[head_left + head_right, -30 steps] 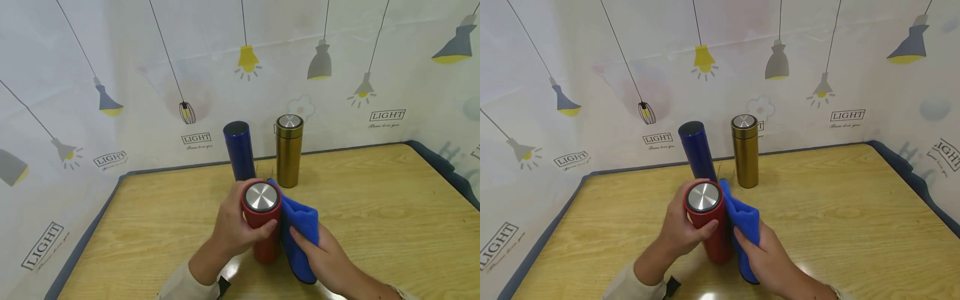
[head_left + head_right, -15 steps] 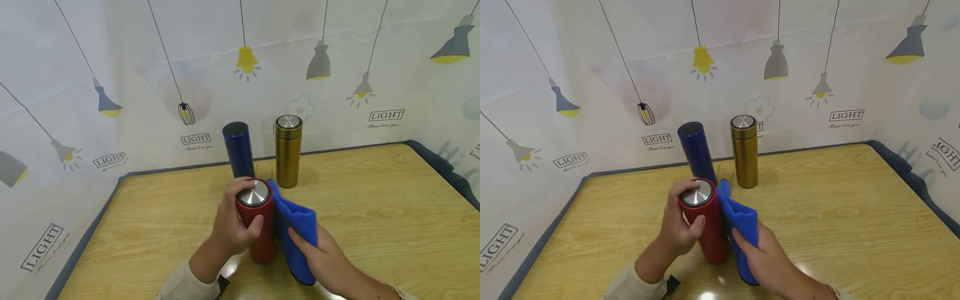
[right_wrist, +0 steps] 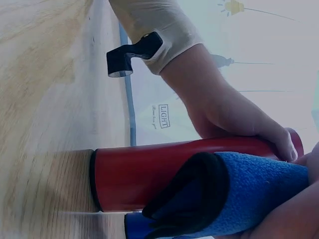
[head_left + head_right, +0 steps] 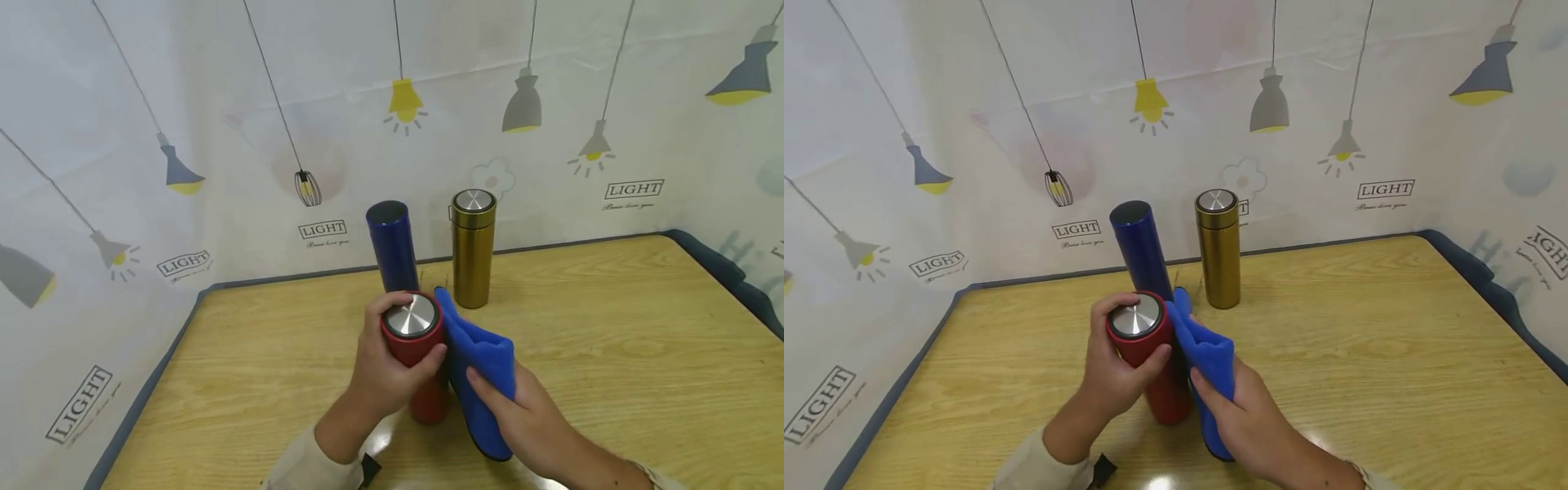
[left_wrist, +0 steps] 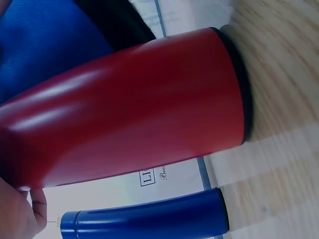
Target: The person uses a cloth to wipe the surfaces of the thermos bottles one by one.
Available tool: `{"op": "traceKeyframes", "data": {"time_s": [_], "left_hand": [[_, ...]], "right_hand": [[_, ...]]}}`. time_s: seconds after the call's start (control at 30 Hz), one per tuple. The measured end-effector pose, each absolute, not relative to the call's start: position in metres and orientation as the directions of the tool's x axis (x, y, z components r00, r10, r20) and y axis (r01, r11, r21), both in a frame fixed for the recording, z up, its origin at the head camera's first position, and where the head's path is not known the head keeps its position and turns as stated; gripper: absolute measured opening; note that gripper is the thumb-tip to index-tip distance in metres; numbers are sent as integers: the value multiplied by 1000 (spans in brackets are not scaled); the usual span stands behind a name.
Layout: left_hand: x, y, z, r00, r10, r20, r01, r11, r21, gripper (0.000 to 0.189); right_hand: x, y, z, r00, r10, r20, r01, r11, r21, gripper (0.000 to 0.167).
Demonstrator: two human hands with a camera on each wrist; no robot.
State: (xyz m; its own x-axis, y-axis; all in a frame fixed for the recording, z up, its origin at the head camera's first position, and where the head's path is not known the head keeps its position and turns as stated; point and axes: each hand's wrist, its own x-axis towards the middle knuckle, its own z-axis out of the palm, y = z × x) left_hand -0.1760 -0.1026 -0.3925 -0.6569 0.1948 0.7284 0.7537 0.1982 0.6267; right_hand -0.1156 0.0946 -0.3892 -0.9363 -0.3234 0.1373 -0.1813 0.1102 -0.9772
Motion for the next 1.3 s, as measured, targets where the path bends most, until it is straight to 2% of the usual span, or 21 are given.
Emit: {"op": "traceKeyframes", "data": {"time_s": [0.27, 0.5, 0.67, 0.83, 1.07, 1.3], "left_hand": [[-181, -106, -394, -639, 263, 723, 764, 117, 634, 69], [-186, -108, -393, -582, 239, 778, 813, 196, 548, 64], [-186, -109, -392, -569, 216, 793, 821, 198, 535, 67], [-185, -110, -393, -554, 205, 807, 831, 201, 519, 69], [-185, -109, -392, -538, 244, 807, 842, 109, 529, 61], [-187, -110, -393, -511, 225, 830, 860, 123, 496, 60]], "right_hand": [[-116, 96, -394, -922, -374, 103, -151, 101, -983, 54], [-118, 94, -402, -932, -355, 70, -134, 158, -978, 56], [-117, 94, -402, -931, -357, 69, -134, 162, -978, 55], [-116, 95, -398, -932, -350, 95, -152, 138, -979, 55], [-113, 93, -394, -920, -344, 188, -230, 85, -969, 53], [-114, 92, -396, -918, -363, 158, -219, 133, -967, 54]]}}
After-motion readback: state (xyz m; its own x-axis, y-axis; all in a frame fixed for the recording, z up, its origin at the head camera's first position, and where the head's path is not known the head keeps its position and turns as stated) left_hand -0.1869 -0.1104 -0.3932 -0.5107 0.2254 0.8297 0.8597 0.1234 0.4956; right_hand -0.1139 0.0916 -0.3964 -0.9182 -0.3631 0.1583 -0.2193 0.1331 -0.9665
